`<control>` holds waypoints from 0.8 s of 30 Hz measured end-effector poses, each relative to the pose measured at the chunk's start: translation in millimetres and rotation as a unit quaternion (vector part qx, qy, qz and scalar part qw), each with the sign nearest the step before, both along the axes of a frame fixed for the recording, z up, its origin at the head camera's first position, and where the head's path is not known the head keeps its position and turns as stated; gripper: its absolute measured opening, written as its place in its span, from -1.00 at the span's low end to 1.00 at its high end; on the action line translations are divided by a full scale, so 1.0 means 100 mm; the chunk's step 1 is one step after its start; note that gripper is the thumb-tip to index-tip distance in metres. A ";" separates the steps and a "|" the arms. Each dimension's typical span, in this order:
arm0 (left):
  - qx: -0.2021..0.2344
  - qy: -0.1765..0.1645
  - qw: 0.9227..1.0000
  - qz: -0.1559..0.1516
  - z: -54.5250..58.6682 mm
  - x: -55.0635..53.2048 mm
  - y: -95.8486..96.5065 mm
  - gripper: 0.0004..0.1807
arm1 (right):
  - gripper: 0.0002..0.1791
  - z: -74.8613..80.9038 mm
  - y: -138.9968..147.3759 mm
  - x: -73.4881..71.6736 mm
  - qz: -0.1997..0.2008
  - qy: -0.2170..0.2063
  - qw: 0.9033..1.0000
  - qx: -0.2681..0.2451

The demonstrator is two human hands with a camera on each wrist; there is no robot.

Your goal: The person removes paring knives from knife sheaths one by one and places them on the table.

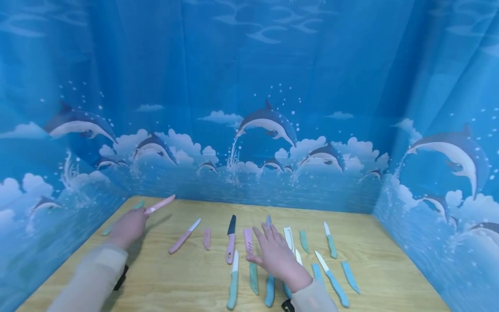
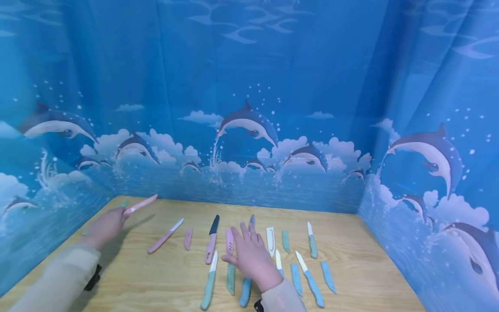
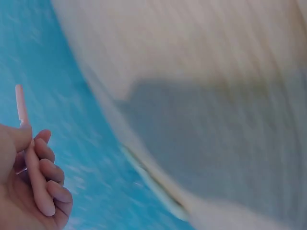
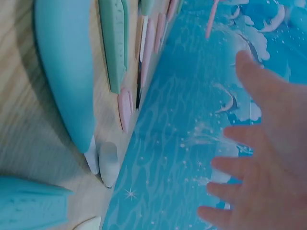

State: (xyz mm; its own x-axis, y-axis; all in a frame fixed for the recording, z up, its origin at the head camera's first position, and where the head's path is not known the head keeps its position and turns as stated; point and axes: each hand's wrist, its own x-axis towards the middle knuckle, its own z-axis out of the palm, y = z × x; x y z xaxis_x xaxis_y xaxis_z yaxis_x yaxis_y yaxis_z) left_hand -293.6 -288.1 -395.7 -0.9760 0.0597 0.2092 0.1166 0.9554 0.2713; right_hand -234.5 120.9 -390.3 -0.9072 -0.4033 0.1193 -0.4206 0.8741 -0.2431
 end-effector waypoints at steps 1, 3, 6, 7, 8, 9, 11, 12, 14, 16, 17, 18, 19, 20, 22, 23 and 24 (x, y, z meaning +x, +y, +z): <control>-0.002 0.006 1.000 -0.011 0.01 0.01 0.05 -0.61 | -0.09 0.00 0.02 0.00 0.010 0.002 1.000 -0.001; -0.009 0.035 0.998 -0.045 0.05 0.08 0.26 -0.52 | -0.08 0.01 0.03 0.01 0.027 0.010 1.000 -0.004; -0.034 0.063 0.995 -0.074 0.09 0.18 0.54 -0.42 | -0.03 0.01 0.01 0.01 0.048 0.026 0.999 0.001; -0.027 0.070 0.995 -0.071 0.09 0.21 0.63 -0.50 | -0.01 0.01 0.00 0.01 0.054 0.031 0.998 0.003; -0.023 0.069 0.995 -0.069 0.10 0.24 0.71 -0.57 | 0.00 0.00 -0.02 0.01 0.059 0.037 0.998 0.008; -0.016 0.064 0.996 -0.063 0.10 0.27 0.79 -0.64 | 0.02 0.00 -0.04 0.01 0.062 0.042 0.997 0.012; 0.005 0.057 0.997 -0.058 0.10 0.32 0.93 -0.75 | 0.03 0.00 -0.08 0.02 0.066 0.053 0.996 0.020; 0.017 0.057 0.997 -0.056 0.10 0.34 0.99 -0.78 | 0.03 0.00 -0.10 0.02 0.067 0.058 0.996 0.022; 0.025 0.049 0.996 -0.064 0.12 0.38 1.10 -0.79 | 0.04 -0.01 -0.12 0.04 0.069 0.066 0.995 0.025; 0.027 0.055 0.996 -0.071 0.14 0.42 1.18 -0.80 | 0.05 0.00 -0.14 0.05 0.070 0.072 0.995 0.028; 0.025 0.058 0.995 -0.074 0.15 0.43 1.21 -0.81 | 0.05 0.00 -0.15 0.06 0.071 0.073 0.994 0.027; 0.025 0.058 0.995 -0.075 0.16 0.46 1.25 -0.82 | 0.06 0.00 -0.16 0.07 0.071 0.074 0.994 0.026; 0.023 0.057 0.995 -0.080 0.16 0.48 1.29 -0.83 | 0.06 0.01 -0.16 0.07 0.070 0.074 0.994 0.029; 0.020 0.060 0.994 -0.085 0.17 0.50 1.32 -0.84 | 0.05 0.01 -0.17 0.07 0.068 0.077 0.994 0.032; 0.020 0.061 0.993 -0.099 0.17 0.54 1.40 -0.87 | 0.05 0.02 -0.18 0.08 0.064 0.081 0.994 0.033; 0.022 0.058 0.992 -0.107 0.17 0.55 1.44 -0.88 | 0.05 0.03 -0.19 0.08 0.062 0.085 0.994 0.034; 0.023 0.058 0.992 -0.113 0.17 0.57 1.48 -0.88 | 0.04 0.03 -0.20 0.08 0.061 0.087 0.994 0.033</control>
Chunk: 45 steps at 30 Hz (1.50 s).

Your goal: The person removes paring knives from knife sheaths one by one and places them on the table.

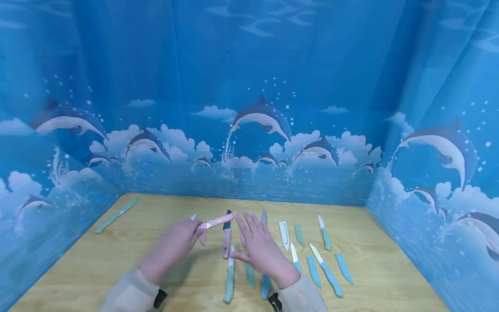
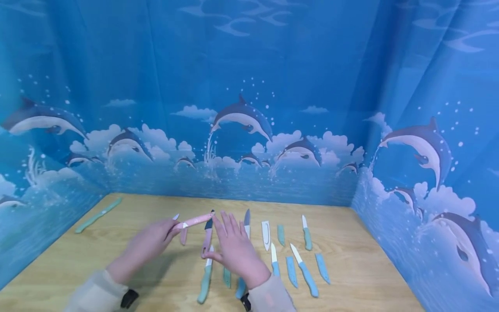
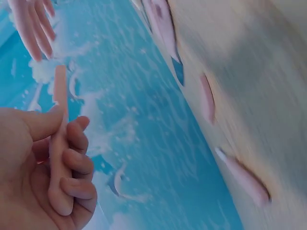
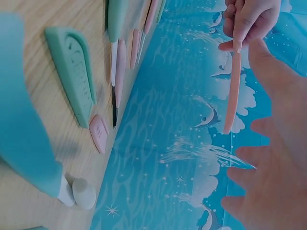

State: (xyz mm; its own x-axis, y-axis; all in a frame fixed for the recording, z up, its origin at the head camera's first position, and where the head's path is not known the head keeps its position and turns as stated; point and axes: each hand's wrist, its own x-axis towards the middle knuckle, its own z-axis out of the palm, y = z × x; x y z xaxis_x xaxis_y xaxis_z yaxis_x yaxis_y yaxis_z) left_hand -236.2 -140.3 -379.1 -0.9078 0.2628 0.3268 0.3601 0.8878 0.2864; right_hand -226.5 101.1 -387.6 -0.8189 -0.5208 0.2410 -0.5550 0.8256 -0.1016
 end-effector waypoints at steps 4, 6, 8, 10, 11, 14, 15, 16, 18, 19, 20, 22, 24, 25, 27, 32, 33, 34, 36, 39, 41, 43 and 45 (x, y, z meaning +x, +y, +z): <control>-0.024 0.012 1.000 -0.011 -0.03 0.09 0.11 -0.85 | 0.03 0.00 -0.05 0.00 0.012 0.006 1.000 -0.012; -0.034 0.020 0.999 -0.013 -0.05 0.15 0.14 -0.81 | 0.02 0.00 -0.06 0.00 0.025 0.005 1.000 -0.014; -0.034 0.025 0.999 -0.021 -0.06 0.20 0.18 -0.80 | 0.00 0.00 -0.07 0.01 0.036 0.004 0.999 -0.010; -0.023 0.029 0.999 -0.035 -0.08 0.24 0.21 -0.79 | -0.04 0.00 -0.08 0.03 0.045 0.006 0.999 0.002; -0.021 0.035 0.998 -0.044 -0.09 0.26 0.22 -0.79 | -0.07 0.00 -0.08 0.04 0.050 0.011 0.999 0.010; -0.019 0.057 0.996 -0.068 -0.12 0.32 0.26 -0.79 | -0.15 -0.01 -0.08 0.07 0.069 0.029 0.997 0.029; -0.021 0.066 0.995 -0.074 -0.13 0.34 0.27 -0.78 | -0.19 -0.01 -0.08 0.07 0.077 0.038 0.996 0.038; -0.024 0.072 0.994 -0.077 -0.14 0.36 0.28 -0.77 | -0.22 -0.01 -0.08 0.08 0.084 0.049 0.994 0.046; -0.025 0.079 0.993 -0.079 -0.14 0.40 0.30 -0.77 | -0.29 -0.02 -0.08 0.09 0.097 0.065 0.992 0.056; -0.027 0.082 0.993 -0.080 -0.14 0.41 0.31 -0.76 | -0.34 -0.02 -0.09 0.09 0.101 0.070 0.991 0.059; -0.028 0.081 0.993 -0.077 -0.14 0.42 0.31 -0.76 | -0.39 -0.01 -0.09 0.09 0.105 0.073 0.990 0.060; -0.025 0.086 0.993 -0.080 -0.14 0.43 0.32 -0.77 | -0.47 -0.01 -0.09 0.09 0.106 0.071 0.990 0.053; -0.024 0.089 0.992 -0.086 -0.13 0.43 0.33 -0.77 | -0.53 0.01 -0.10 0.07 0.101 0.048 0.993 0.037; -0.023 0.088 0.992 -0.089 -0.13 0.42 0.34 -0.78 | -0.57 0.02 -0.11 0.06 0.101 0.040 0.994 0.028; -0.023 0.098 0.990 -0.098 -0.14 0.41 0.35 -0.80 | -0.62 0.02 -0.10 0.05 0.095 0.025 0.995 0.022; -0.015 0.070 0.992 -0.106 -0.14 0.41 0.40 -0.75 | -0.64 -0.01 -0.03 0.03 0.095 0.018 0.995 0.025; -0.013 0.058 0.993 -0.104 -0.14 0.41 0.41 -0.73 | -0.63 -0.02 -0.02 0.02 0.097 0.018 0.995 0.023; -0.012 0.048 0.994 -0.102 -0.14 0.42 0.41 -0.72 | -0.62 -0.02 -0.02 0.02 0.100 0.018 0.995 0.021; -0.011 0.042 0.994 -0.099 -0.14 0.42 0.41 -0.70 | -0.62 -0.03 -0.02 0.01 0.106 0.020 0.994 0.018; -0.009 0.035 0.995 -0.095 -0.14 0.42 0.40 -0.69 | -0.63 -0.04 -0.03 -0.01 0.113 0.014 0.993 0.010; -0.009 0.040 0.995 -0.095 -0.14 0.42 0.39 -0.70 | -0.64 -0.04 -0.03 -0.01 0.114 0.009 0.993 0.007; -0.009 0.044 0.994 -0.097 -0.14 0.42 0.38 -0.71 | -0.64 -0.04 -0.04 -0.02 0.115 0.004 0.993 0.006; -0.013 0.048 0.994 -0.099 -0.15 0.42 0.37 -0.72 | -0.64 -0.04 -0.05 -0.02 0.116 0.002 0.993 0.006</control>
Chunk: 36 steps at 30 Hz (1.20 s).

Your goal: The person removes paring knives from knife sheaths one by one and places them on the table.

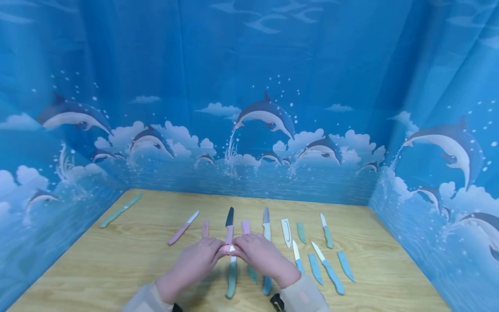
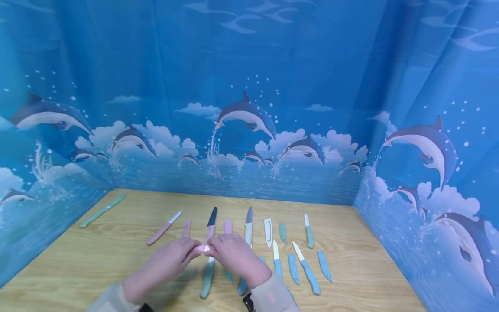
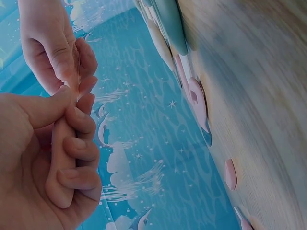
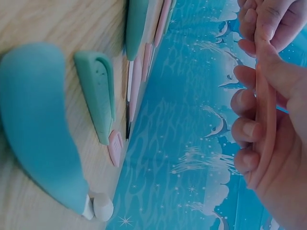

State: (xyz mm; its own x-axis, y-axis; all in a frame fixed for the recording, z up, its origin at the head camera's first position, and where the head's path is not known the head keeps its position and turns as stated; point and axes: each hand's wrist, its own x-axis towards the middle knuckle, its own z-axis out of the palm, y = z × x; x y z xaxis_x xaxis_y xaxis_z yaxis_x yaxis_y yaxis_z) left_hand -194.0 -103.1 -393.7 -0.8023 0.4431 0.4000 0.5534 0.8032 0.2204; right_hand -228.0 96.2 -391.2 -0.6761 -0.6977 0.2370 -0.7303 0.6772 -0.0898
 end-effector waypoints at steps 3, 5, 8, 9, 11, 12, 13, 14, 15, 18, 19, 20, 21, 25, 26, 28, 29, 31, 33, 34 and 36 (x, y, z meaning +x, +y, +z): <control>-0.002 -0.004 1.000 -0.004 0.00 -0.01 -0.01 -0.72 | -0.64 0.01 0.00 0.00 -0.001 -0.004 1.000 -0.003; -0.003 -0.010 1.000 -0.001 0.01 -0.01 -0.01 -0.72 | -0.64 0.02 -0.01 0.00 0.000 -0.008 1.000 -0.006; -0.002 -0.022 1.000 0.003 0.02 0.00 -0.01 -0.71 | -0.64 0.03 -0.01 0.00 0.002 -0.012 1.000 -0.010; -0.002 -0.026 1.000 0.004 0.03 0.00 -0.01 -0.71 | -0.64 0.04 -0.01 0.00 0.003 -0.013 1.000 -0.011; -0.002 -0.027 1.000 0.006 0.04 0.01 -0.01 -0.71 | -0.66 0.04 -0.01 0.00 0.004 -0.013 1.000 -0.011; -0.002 -0.028 1.000 0.006 0.04 0.01 -0.01 -0.70 | -0.67 0.04 -0.01 0.00 0.005 -0.014 1.000 -0.011; -0.002 -0.029 1.000 0.006 0.04 0.01 -0.01 -0.70 | -0.67 0.05 0.00 0.01 0.005 -0.016 1.000 -0.011; -0.002 -0.032 0.999 0.006 0.04 0.01 -0.01 -0.69 | -0.67 0.05 0.00 0.00 0.005 -0.018 1.000 -0.011; -0.002 -0.036 0.999 0.007 0.04 0.01 0.00 -0.68 | -0.67 0.05 0.00 0.01 0.005 -0.019 1.000 -0.009; -0.001 -0.050 0.999 0.008 0.05 0.01 0.00 -0.64 | -0.67 0.04 0.00 0.01 0.005 -0.025 1.000 -0.008; -0.001 -0.055 0.998 0.009 0.04 0.01 0.01 -0.62 | -0.66 0.04 0.00 0.01 0.004 -0.026 1.000 -0.007; -0.002 -0.059 0.998 0.010 0.04 0.02 0.01 -0.61 | -0.66 0.04 0.00 0.01 0.004 -0.027 1.000 -0.007; -0.003 -0.062 0.998 0.010 0.04 0.02 0.01 -0.61 | -0.66 0.04 0.00 0.01 0.004 -0.028 1.000 -0.008; -0.003 -0.062 0.998 0.012 0.04 0.02 0.01 -0.61 | -0.68 0.02 -0.01 0.01 0.005 -0.028 0.999 -0.016; -0.002 -0.061 0.998 0.013 0.04 0.02 0.01 -0.61 | -0.68 0.01 -0.01 0.00 0.007 -0.026 0.999 -0.018; -0.002 -0.056 0.998 0.014 0.04 0.02 0.01 -0.62 | -0.69 0.01 -0.01 0.00 0.009 -0.021 0.999 -0.022; -0.002 -0.053 0.998 0.014 0.04 0.02 0.01 -0.63 | -0.69 0.01 -0.01 0.00 0.010 -0.019 0.999 -0.024; -0.005 -0.042 0.999 0.013 0.04 0.02 0.01 -0.65 | -0.68 0.01 -0.01 0.00 0.011 -0.021 0.999 -0.027; -0.010 -0.028 0.999 0.013 0.04 0.02 0.01 -0.69 | -0.67 0.02 0.00 0.00 0.009 -0.027 0.999 -0.030; -0.012 -0.020 1.000 0.013 0.04 0.02 0.01 -0.70 | -0.67 0.02 0.00 0.00 0.009 -0.031 0.999 -0.031; -0.018 -0.004 1.000 0.013 0.03 0.01 0.01 -0.73 | -0.66 0.03 0.00 0.00 0.009 -0.038 0.999 -0.035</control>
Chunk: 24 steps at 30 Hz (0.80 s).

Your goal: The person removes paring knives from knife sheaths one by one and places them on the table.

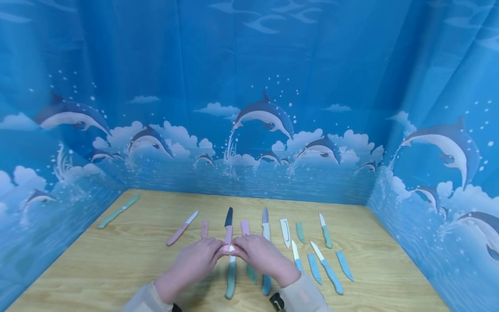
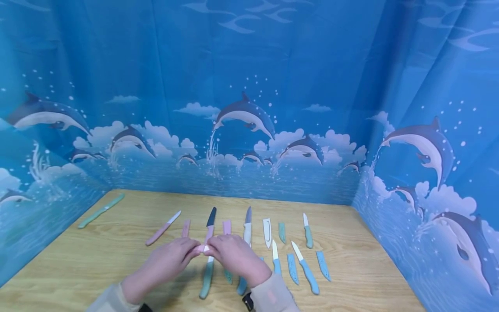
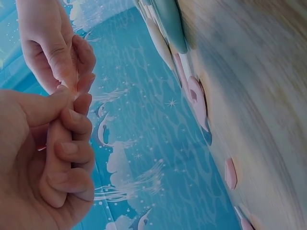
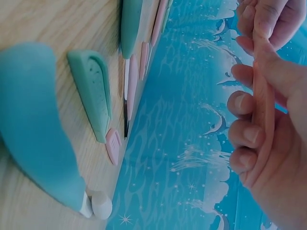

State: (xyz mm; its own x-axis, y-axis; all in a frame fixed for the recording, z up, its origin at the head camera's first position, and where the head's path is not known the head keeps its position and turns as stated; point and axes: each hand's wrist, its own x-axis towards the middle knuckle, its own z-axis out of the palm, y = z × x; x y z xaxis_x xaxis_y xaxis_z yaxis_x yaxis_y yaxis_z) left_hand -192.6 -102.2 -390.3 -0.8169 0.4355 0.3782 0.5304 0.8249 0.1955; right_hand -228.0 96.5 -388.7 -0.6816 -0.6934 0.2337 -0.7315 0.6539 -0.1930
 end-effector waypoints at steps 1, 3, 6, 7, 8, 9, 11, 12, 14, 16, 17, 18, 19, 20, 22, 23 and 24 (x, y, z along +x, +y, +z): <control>-0.003 0.007 1.000 0.000 0.00 0.00 0.00 -0.73 | -0.66 0.00 0.00 0.00 0.000 -0.002 1.000 0.000; -0.005 0.018 1.000 -0.001 -0.01 0.00 0.00 -0.74 | -0.66 0.01 0.01 0.00 0.004 -0.003 1.000 -0.001; -0.009 0.035 0.999 -0.003 -0.02 -0.01 0.00 -0.76 | -0.66 0.01 0.02 -0.01 0.008 0.000 1.000 0.000; -0.009 0.040 0.999 -0.006 -0.02 0.00 0.00 -0.76 | -0.66 0.01 0.02 -0.01 0.010 0.003 1.000 0.002; -0.008 0.043 0.999 -0.007 -0.02 0.00 0.00 -0.77 | -0.66 0.01 0.02 -0.01 0.010 0.003 1.000 0.002; -0.008 0.044 0.999 -0.006 -0.02 0.00 0.00 -0.77 | -0.67 0.01 0.02 -0.01 0.011 0.004 1.000 0.002; -0.006 0.044 0.999 -0.006 -0.02 0.00 0.01 -0.77 | -0.67 0.01 0.03 -0.01 0.012 0.007 1.000 0.002; -0.006 0.041 0.999 -0.005 -0.01 0.01 0.00 -0.77 | -0.68 0.01 0.03 -0.01 0.013 0.008 1.000 0.003; -0.006 0.033 0.999 0.000 -0.01 0.01 0.01 -0.77 | -0.68 0.00 0.02 -0.02 0.014 0.010 1.000 0.003; -0.008 0.025 1.000 0.002 -0.01 0.01 0.01 -0.76 | -0.69 0.00 0.02 -0.02 0.014 0.010 1.000 0.004; -0.011 0.020 1.000 0.004 -0.01 0.00 0.01 -0.75 | -0.69 0.00 0.02 -0.02 0.013 0.009 1.000 0.004; -0.012 0.018 1.000 0.006 -0.01 0.00 0.01 -0.75 | -0.69 0.00 0.02 -0.02 0.012 0.008 1.000 0.004; -0.013 0.014 1.000 0.008 -0.02 0.00 0.01 -0.74 | -0.69 0.00 0.02 -0.01 0.011 0.006 1.000 0.005; -0.015 0.012 1.000 0.009 -0.02 0.00 0.01 -0.74 | -0.69 0.00 0.02 -0.01 0.010 0.004 1.000 0.004; -0.016 0.010 1.000 0.012 -0.02 0.00 0.01 -0.74 | -0.69 0.00 0.03 -0.01 0.009 -0.001 1.000 0.003; -0.016 0.010 1.000 0.013 -0.02 0.00 0.01 -0.74 | -0.68 0.00 0.03 -0.01 0.008 -0.004 1.000 0.002; -0.016 0.010 1.000 0.014 -0.02 0.00 0.01 -0.74 | -0.68 0.00 0.03 -0.01 0.008 -0.006 1.000 0.001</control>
